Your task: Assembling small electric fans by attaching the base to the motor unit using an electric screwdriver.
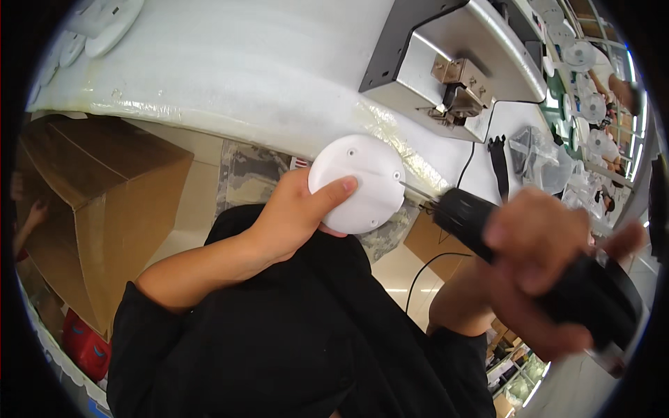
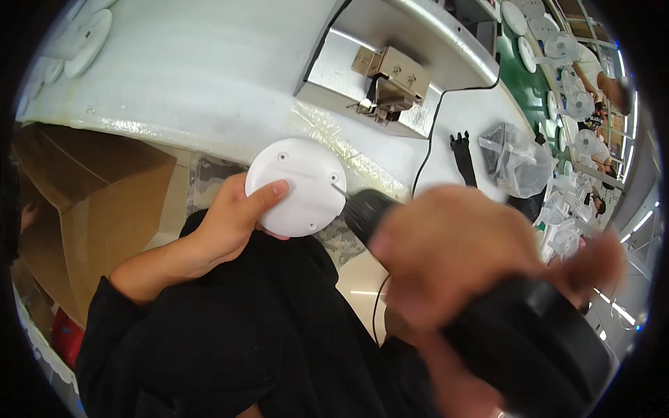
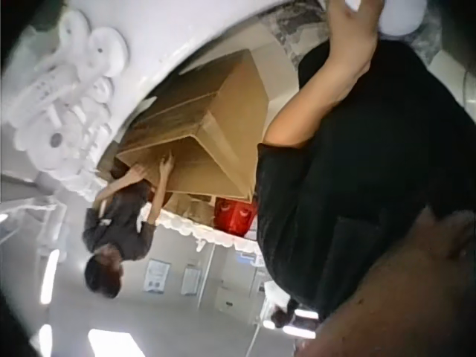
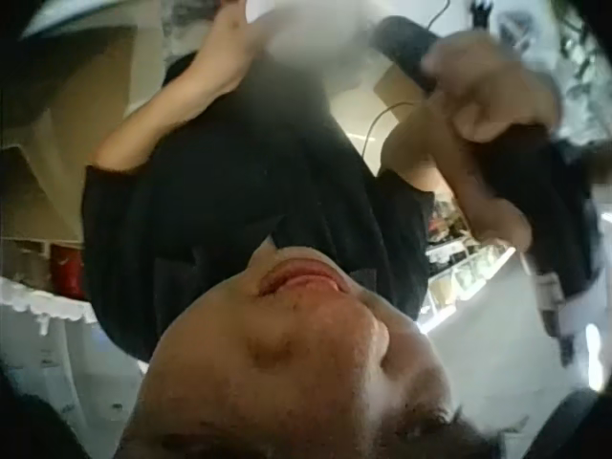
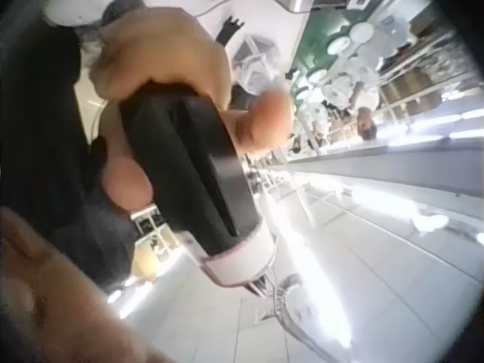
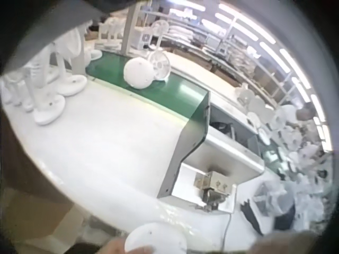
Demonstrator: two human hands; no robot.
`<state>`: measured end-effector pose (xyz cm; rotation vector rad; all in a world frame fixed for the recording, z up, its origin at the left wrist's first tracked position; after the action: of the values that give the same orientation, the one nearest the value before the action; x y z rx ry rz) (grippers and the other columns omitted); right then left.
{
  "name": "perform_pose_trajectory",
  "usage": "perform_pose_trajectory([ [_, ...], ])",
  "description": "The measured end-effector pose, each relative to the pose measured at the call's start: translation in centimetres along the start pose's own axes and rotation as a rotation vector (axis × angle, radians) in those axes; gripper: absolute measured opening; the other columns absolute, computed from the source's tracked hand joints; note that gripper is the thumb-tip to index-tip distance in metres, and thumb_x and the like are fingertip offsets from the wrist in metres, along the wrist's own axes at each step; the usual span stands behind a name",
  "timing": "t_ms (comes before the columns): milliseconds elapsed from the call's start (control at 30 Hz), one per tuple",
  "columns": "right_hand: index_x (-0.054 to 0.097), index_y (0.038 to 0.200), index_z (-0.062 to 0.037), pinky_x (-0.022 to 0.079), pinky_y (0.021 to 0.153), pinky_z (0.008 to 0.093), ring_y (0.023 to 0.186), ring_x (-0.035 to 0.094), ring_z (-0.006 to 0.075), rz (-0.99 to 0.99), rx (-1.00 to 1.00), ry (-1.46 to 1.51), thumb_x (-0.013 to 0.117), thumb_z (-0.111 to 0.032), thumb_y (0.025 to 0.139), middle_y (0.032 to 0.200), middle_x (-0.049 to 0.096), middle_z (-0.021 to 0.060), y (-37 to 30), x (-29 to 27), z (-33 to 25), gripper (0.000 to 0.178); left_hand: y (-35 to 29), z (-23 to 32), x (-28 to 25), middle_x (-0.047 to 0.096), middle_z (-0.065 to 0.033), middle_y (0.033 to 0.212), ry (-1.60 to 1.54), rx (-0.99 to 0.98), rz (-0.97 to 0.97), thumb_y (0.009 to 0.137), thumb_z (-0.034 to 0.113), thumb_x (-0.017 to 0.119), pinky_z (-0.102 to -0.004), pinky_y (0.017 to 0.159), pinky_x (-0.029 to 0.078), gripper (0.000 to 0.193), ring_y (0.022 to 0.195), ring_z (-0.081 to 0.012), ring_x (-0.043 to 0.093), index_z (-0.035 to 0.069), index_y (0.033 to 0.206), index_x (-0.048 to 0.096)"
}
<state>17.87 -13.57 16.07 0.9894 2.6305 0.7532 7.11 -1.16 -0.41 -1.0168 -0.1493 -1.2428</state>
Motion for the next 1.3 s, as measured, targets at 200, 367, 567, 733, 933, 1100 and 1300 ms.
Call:
perform_pose_trajectory([
  [200,0.045,0.082,-0.0151,0.048,0.055,0.0260,0.057,0.052,0.0114,0.257,-0.191,-0.153,0.032,-0.067,0.094,0.069,0.047,-0.0022,3.3,-2.6,-0.8,0.054,-1.7,-0.9,-0.1,0.066,-0.0180,0.095,0.001,0.090,0.077,0.090,0.018,0.064,-0.0250,0.063,0.058,0.036,0.077,-0.0186,0.065,-0.011,0.111,0.057],
  [367,0.042,0.122,-0.0114,0.048,0.063,0.0341,0.063,0.056,0.0176,0.144,-0.169,-0.076,0.043,-0.054,0.095,0.076,0.058,0.0031,4.0,-2.8,-0.1,0.051,-1.9,-1.3,-1.1,0.066,-0.0173,0.093,0.075,0.259,0.115,0.088,0.017,0.067,-0.0241,0.064,0.056,0.035,0.074,-0.0177,0.064,-0.010,0.109,0.058],
  [567,0.043,0.132,-0.0113,0.047,0.065,0.0358,0.064,0.056,0.0179,0.104,-0.110,-0.025,0.048,-0.051,0.093,0.078,0.060,0.0034,3.9,-2.1,0.1,0.056,-1.3,-0.4,-1.3,0.067,-0.0153,0.089,0.345,0.226,0.123,0.085,0.016,0.069,-0.0237,0.063,0.052,0.034,0.072,-0.0168,0.063,-0.010,0.106,0.061],
  [733,0.048,0.123,-0.0134,0.045,0.064,0.0331,0.061,0.053,0.0141,0.105,-0.021,0.026,0.050,-0.053,0.088,0.076,0.058,0.0003,3.3,-1.5,0.8,0.053,-1.1,0.2,-0.5,0.068,-0.0140,0.086,0.404,0.202,0.133,0.085,0.011,0.067,-0.0227,0.064,0.052,0.028,0.072,-0.0145,0.063,-0.010,0.103,0.062],
  [933,0.054,0.113,-0.0161,0.043,0.062,0.0298,0.059,0.050,0.0096,0.119,0.066,0.078,0.051,-0.056,0.083,0.074,0.054,-0.0034,2.1,-1.1,1.2,0.049,-1.2,0.2,0.0,0.068,-0.0150,0.085,0.374,0.243,0.127,0.084,0.017,0.070,-0.0242,0.062,0.052,0.033,0.071,-0.0166,0.064,-0.011,0.100,0.065],
  [1100,0.059,0.104,-0.0182,0.041,0.061,0.0271,0.057,0.047,0.0059,0.126,0.124,0.126,0.053,-0.058,0.079,0.073,0.051,-0.0065,1.1,-0.8,1.5,0.047,-1.3,-0.1,0.5,0.069,-0.0156,0.084,0.396,0.219,0.117,0.084,0.017,0.070,-0.0247,0.062,0.053,0.032,0.070,-0.0173,0.065,-0.010,0.099,0.065],
  [1300,0.057,0.108,-0.0172,0.041,0.061,0.0273,0.057,0.047,0.0060,0.074,0.117,0.096,0.053,-0.059,0.079,0.073,0.051,-0.0061,0.8,-0.1,2.2,0.050,-1.4,0.1,0.7,0.069,-0.0160,0.082,0.364,0.208,0.108,0.084,0.018,0.070,-0.0248,0.061,0.053,0.030,0.068,-0.0179,0.065,-0.010,0.095,0.066],
])
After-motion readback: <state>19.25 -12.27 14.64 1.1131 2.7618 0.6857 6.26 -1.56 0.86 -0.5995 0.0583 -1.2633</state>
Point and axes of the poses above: each hand's wrist, its own y-axis towards the middle knuckle, its own x-axis out of the palm, z = x × y, the point moved 3 cm from there along y, towards the middle knuckle
